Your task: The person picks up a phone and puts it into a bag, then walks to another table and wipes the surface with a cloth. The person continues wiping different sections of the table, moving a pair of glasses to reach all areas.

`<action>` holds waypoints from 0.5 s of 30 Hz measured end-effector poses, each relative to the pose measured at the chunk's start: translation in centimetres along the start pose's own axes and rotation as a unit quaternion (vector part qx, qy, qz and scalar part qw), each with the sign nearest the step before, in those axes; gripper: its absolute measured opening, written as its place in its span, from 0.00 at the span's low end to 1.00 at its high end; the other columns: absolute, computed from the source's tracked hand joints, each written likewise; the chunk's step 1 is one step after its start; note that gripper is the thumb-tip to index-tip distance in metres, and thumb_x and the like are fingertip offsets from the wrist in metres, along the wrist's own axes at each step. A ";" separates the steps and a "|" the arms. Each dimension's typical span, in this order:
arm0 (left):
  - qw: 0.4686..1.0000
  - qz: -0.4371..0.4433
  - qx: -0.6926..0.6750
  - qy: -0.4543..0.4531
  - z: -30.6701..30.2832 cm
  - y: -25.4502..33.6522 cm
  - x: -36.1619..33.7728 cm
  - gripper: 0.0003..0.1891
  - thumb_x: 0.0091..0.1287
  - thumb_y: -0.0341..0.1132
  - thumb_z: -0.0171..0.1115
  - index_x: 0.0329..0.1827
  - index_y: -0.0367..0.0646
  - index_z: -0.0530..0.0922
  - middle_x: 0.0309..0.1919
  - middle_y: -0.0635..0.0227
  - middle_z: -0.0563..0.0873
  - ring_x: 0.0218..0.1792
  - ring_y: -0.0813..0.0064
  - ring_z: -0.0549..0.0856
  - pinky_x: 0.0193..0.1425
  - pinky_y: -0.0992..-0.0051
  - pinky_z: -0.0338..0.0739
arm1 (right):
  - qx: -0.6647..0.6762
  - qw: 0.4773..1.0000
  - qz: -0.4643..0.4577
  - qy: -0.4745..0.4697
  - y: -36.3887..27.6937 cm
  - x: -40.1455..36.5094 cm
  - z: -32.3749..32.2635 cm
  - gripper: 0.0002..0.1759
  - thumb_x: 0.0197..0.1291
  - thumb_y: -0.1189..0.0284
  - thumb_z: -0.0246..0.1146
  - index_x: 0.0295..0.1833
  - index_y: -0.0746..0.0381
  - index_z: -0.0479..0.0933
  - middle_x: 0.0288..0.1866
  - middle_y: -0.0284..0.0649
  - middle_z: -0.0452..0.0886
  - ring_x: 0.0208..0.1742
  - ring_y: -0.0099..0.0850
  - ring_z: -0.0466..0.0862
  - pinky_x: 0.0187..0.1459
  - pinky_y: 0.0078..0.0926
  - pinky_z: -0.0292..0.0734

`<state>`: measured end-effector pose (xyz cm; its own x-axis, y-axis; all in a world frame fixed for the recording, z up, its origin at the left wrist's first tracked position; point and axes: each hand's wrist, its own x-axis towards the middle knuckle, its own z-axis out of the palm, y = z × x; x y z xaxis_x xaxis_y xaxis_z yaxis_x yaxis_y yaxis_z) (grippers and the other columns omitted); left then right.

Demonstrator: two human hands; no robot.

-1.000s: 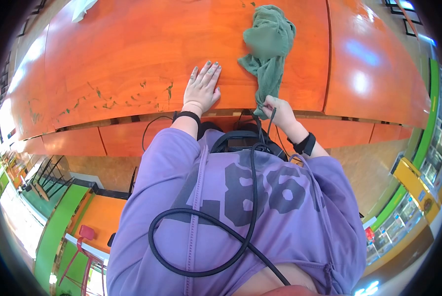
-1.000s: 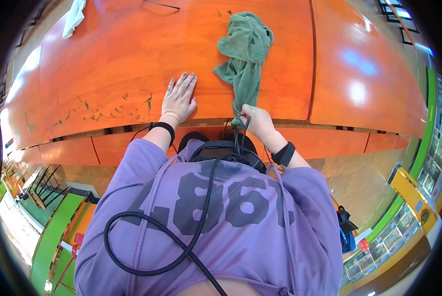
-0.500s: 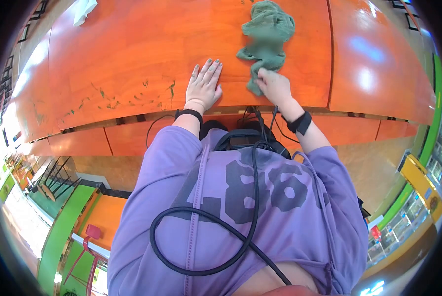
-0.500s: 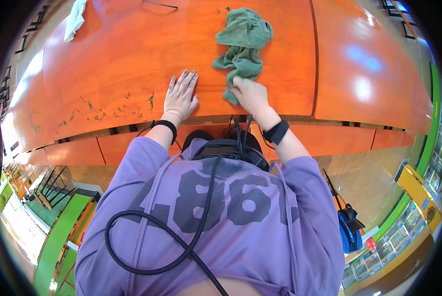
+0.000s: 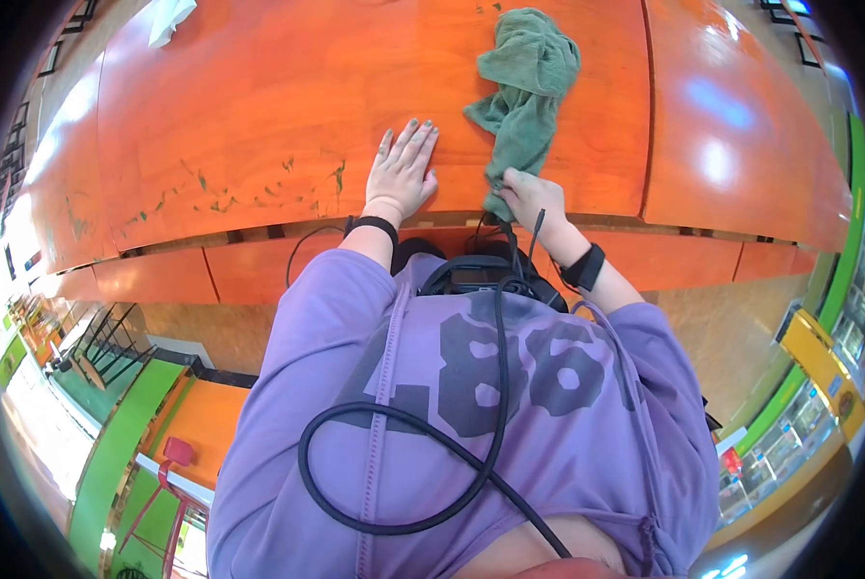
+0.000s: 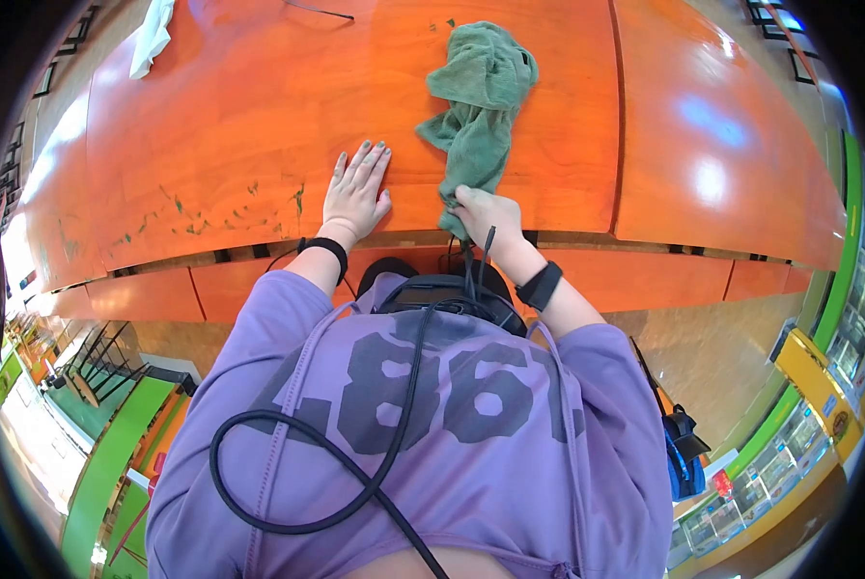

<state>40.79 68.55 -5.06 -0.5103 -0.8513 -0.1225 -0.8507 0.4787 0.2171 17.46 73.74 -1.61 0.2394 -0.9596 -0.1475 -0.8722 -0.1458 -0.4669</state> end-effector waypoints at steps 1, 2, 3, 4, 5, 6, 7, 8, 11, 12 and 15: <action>1.000 0.000 0.001 0.000 0.0 0.0 0.0 0.34 0.59 0.42 0.54 0.72 0.50 0.58 0.71 0.74 0.59 0.73 0.74 0.54 0.77 0.62 0.45 | -0.015 1.000 0.018 -0.011 -0.4 0.9 0.3 0.11 0.55 0.62 0.62 0.36 0.56 0.71 0.30 0.37 0.81 0.34 0.39 0.82 0.29 0.36 0.75; 1.000 0.001 0.002 -0.001 0.0 0.1 -0.1 0.34 0.59 0.42 0.53 0.72 0.50 0.58 0.71 0.74 0.59 0.73 0.74 0.54 0.77 0.62 0.45 | -0.019 0.999 0.031 -0.008 -0.9 2.0 0.5 0.11 0.56 0.61 0.61 0.37 0.55 0.71 0.30 0.37 0.81 0.33 0.38 0.82 0.29 0.36 0.75; 1.000 0.000 0.003 -0.002 0.0 0.1 -0.1 0.34 0.60 0.42 0.53 0.72 0.50 0.58 0.71 0.74 0.59 0.73 0.74 0.54 0.77 0.62 0.44 | -0.022 0.999 0.043 -0.005 -1.4 3.1 0.6 0.11 0.56 0.60 0.61 0.37 0.55 0.71 0.29 0.37 0.81 0.33 0.38 0.83 0.28 0.36 0.75; 1.000 0.000 0.005 -0.003 -0.1 0.1 -0.1 0.34 0.60 0.42 0.53 0.72 0.50 0.58 0.71 0.74 0.59 0.73 0.74 0.54 0.77 0.62 0.44 | -0.026 0.998 0.055 0.001 -1.6 4.1 0.8 0.12 0.57 0.60 0.61 0.37 0.55 0.71 0.29 0.37 0.81 0.32 0.37 0.83 0.28 0.36 0.75; 1.000 0.001 0.008 -0.004 -0.1 0.1 -0.1 0.34 0.60 0.42 0.53 0.72 0.50 0.58 0.71 0.74 0.59 0.73 0.74 0.54 0.77 0.62 0.44 | -0.023 0.999 0.040 0.024 -1.6 4.7 1.1 0.12 0.58 0.58 0.60 0.38 0.54 0.71 0.28 0.37 0.81 0.31 0.36 0.83 0.27 0.35 0.75; 1.000 0.000 0.010 -0.004 -0.2 0.0 0.0 0.34 0.60 0.42 0.53 0.72 0.50 0.57 0.71 0.74 0.59 0.73 0.74 0.54 0.77 0.62 0.44 | -0.003 0.999 0.025 0.038 -1.4 4.9 1.1 0.12 0.57 0.59 0.61 0.36 0.55 0.71 0.27 0.37 0.80 0.31 0.37 0.82 0.27 0.36 0.74; 1.000 0.000 0.011 -0.005 -0.2 0.0 0.0 0.34 0.60 0.42 0.53 0.72 0.51 0.57 0.71 0.74 0.59 0.73 0.74 0.54 0.77 0.62 0.44 | 0.017 0.998 0.011 0.052 -1.3 5.0 1.2 0.12 0.56 0.60 0.62 0.34 0.55 0.70 0.26 0.38 0.80 0.30 0.39 0.82 0.27 0.38 0.74; 1.000 0.000 0.010 -0.006 -0.1 0.1 -0.1 0.34 0.60 0.42 0.53 0.72 0.51 0.57 0.71 0.74 0.59 0.73 0.74 0.54 0.77 0.62 0.44 | 0.035 0.997 -0.002 0.065 -1.2 4.9 1.3 0.12 0.55 0.61 0.63 0.32 0.55 0.70 0.25 0.39 0.79 0.30 0.41 0.81 0.27 0.39 0.73; 1.000 -0.002 0.017 -0.008 0.1 0.1 -0.1 0.34 0.60 0.42 0.53 0.72 0.51 0.58 0.71 0.74 0.59 0.73 0.74 0.54 0.77 0.62 0.44 | -0.021 0.999 -0.028 -0.012 -0.7 2.3 0.6 0.11 0.53 0.63 0.63 0.38 0.54 0.71 0.26 0.38 0.80 0.31 0.39 0.82 0.28 0.39 0.75; 1.000 -0.001 0.016 -0.007 0.0 0.0 0.0 0.34 0.60 0.42 0.53 0.72 0.51 0.58 0.71 0.74 0.59 0.73 0.74 0.54 0.77 0.62 0.44 | -0.015 0.999 -0.037 -0.013 -0.1 0.9 0.5 0.11 0.52 0.64 0.64 0.37 0.54 0.71 0.26 0.38 0.80 0.31 0.40 0.82 0.28 0.39 0.74; 1.000 -0.001 0.008 -0.004 0.0 0.1 0.1 0.34 0.60 0.42 0.53 0.72 0.51 0.58 0.71 0.74 0.59 0.73 0.74 0.54 0.77 0.62 0.44 | -0.013 0.999 -0.032 -0.025 2.5 -2.5 -0.2 0.11 0.50 0.65 0.65 0.35 0.55 0.70 0.26 0.38 0.80 0.31 0.41 0.82 0.28 0.40 0.74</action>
<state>40.67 68.50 -5.08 -0.5100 -0.8501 -0.1310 -0.8533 0.4809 0.2015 14.58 75.76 -2.22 0.3155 -0.9349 -0.1624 -0.8648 -0.2128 -0.4549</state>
